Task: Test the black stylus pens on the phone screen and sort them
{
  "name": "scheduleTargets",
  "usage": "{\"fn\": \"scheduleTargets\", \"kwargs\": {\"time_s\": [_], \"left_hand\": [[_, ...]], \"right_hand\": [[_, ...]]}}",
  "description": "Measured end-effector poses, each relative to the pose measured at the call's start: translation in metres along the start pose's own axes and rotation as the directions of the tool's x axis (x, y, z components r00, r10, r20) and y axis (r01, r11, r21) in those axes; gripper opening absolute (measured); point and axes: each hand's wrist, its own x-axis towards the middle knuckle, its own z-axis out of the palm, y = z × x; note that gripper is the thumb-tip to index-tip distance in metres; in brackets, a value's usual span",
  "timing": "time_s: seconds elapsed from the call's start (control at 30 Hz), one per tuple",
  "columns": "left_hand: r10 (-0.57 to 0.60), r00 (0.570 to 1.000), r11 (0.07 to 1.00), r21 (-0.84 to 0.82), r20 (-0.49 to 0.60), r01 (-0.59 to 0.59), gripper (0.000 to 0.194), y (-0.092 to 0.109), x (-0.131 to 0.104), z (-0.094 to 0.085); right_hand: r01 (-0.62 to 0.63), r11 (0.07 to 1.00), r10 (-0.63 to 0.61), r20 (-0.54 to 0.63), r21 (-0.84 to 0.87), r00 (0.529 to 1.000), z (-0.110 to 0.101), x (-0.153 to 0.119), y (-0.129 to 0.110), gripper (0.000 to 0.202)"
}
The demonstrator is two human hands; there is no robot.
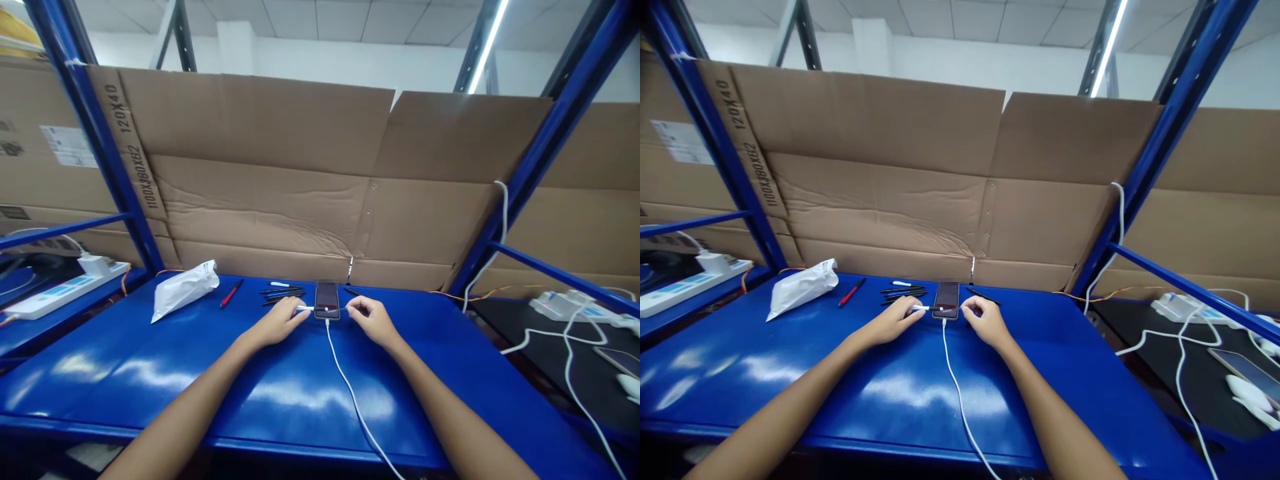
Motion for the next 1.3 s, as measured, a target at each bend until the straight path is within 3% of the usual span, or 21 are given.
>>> {"fn": "scheduleTargets", "kwargs": {"time_s": [0.13, 0.43, 0.67, 0.87, 1.3], "left_hand": [[0.012, 1.000, 1.000, -0.010, 0.008, -0.012, 0.045, -0.001, 0.000, 0.000], [0.064, 0.997, 0.997, -0.035, 0.048, -0.062, 0.040, 0.000, -0.001, 0.004], [0.134, 0.984, 0.990, -0.066, 0.115, -0.127, 0.035, 0.014, -0.004, 0.006], [0.098, 0.991, 0.995, -0.038, 0.096, -0.095, 0.039, 0.008, -0.002, 0.005], [0.123, 0.988, 0.991, -0.069, 0.096, -0.117, 0.039, 0.015, -0.002, 0.004]], "right_hand": [[-0.030, 0.998, 0.031, -0.027, 0.053, 0.999, -0.007, 0.002, 0.002, 0.024], [-0.008, 1.000, 0.008, 0.100, -0.008, 0.995, 0.009, -0.004, -0.010, 0.032], [0.051, 0.996, -0.033, 0.213, -0.079, 0.976, 0.015, -0.009, -0.015, 0.049], [0.064, 0.995, -0.054, 0.128, -0.078, 0.990, 0.008, -0.007, -0.014, 0.024], [0.063, 0.991, -0.046, 0.145, -0.118, 0.988, 0.006, -0.009, -0.014, 0.022]]}}
